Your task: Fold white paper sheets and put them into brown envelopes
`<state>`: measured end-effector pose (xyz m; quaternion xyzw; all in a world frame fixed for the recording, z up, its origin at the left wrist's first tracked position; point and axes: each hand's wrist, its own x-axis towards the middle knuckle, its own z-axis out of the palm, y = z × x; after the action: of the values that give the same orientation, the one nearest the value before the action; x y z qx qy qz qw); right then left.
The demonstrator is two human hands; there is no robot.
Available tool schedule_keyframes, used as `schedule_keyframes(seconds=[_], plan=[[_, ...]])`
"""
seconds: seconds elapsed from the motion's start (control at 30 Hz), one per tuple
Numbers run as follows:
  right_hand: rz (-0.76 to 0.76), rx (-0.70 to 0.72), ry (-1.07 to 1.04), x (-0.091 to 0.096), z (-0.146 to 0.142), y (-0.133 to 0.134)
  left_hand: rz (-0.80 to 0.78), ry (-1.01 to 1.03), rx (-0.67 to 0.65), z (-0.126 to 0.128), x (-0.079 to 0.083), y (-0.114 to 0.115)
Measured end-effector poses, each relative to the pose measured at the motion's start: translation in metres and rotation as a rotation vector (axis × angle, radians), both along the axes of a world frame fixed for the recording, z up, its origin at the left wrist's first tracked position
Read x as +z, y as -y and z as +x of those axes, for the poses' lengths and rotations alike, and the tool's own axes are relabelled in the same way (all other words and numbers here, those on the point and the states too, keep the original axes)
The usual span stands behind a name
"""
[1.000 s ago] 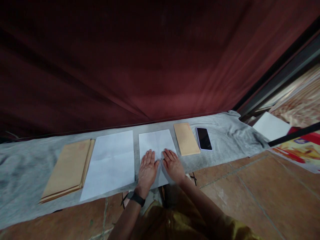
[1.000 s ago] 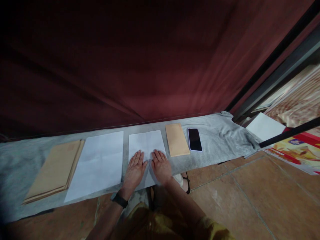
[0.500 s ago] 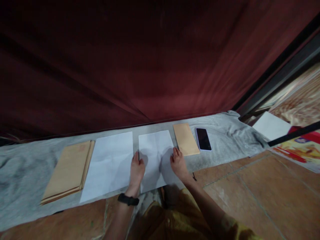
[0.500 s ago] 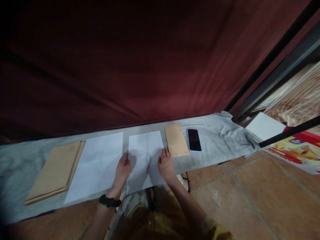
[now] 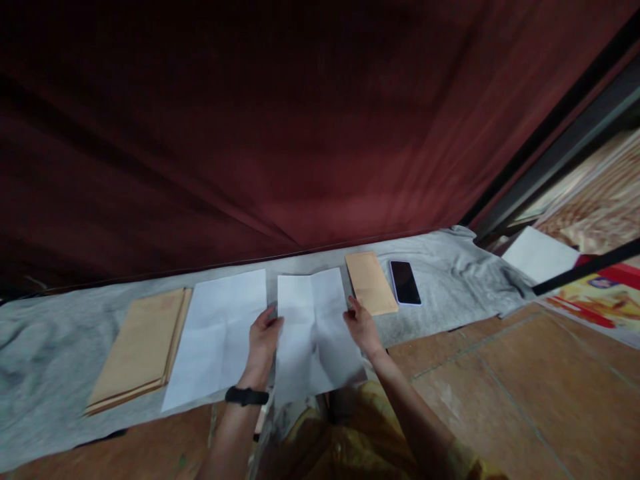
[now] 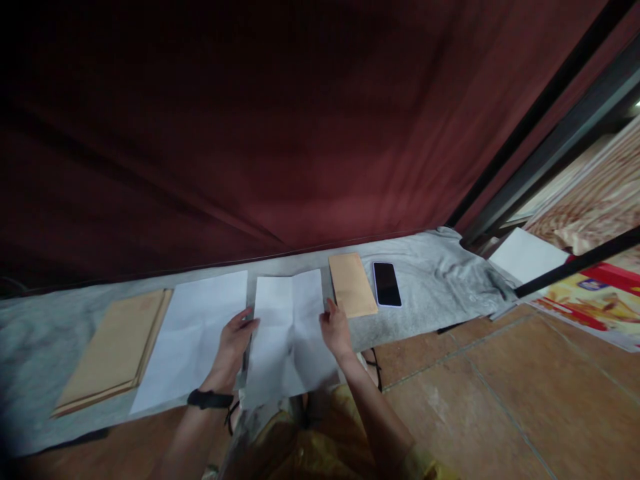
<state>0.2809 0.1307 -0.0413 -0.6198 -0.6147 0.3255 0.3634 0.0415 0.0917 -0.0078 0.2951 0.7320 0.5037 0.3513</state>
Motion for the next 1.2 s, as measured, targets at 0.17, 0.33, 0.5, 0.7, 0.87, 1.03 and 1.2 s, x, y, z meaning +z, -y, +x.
schedule_keyframes(seconds=[0.17,0.33,0.5,0.7,0.87,1.03,1.2], plan=[[-0.07,0.156,-0.303,0.029,0.011,-0.015,0.0,0.137,-0.035,-0.013,0.036,-0.003],[-0.082,0.183,-0.499,0.076,0.015,-0.05,0.067,0.078,-0.052,-0.03,0.08,-0.024],[0.012,0.205,-0.47,0.124,0.015,-0.081,0.169,0.074,-0.094,-0.039,0.122,-0.044],[0.211,0.234,-0.514,0.171,0.011,-0.104,0.44,0.075,-0.187,-0.038,0.164,-0.058],[0.306,0.291,-0.538,0.156,0.009,-0.093,0.581,-0.046,-0.249,-0.038,0.145,-0.043],[0.239,0.343,-0.414,0.079,0.014,-0.049,0.373,-0.259,-0.448,-0.046,0.071,0.003],[0.193,0.408,-0.087,0.008,0.029,0.01,0.211,-0.478,-0.666,-0.054,0.007,0.048]])
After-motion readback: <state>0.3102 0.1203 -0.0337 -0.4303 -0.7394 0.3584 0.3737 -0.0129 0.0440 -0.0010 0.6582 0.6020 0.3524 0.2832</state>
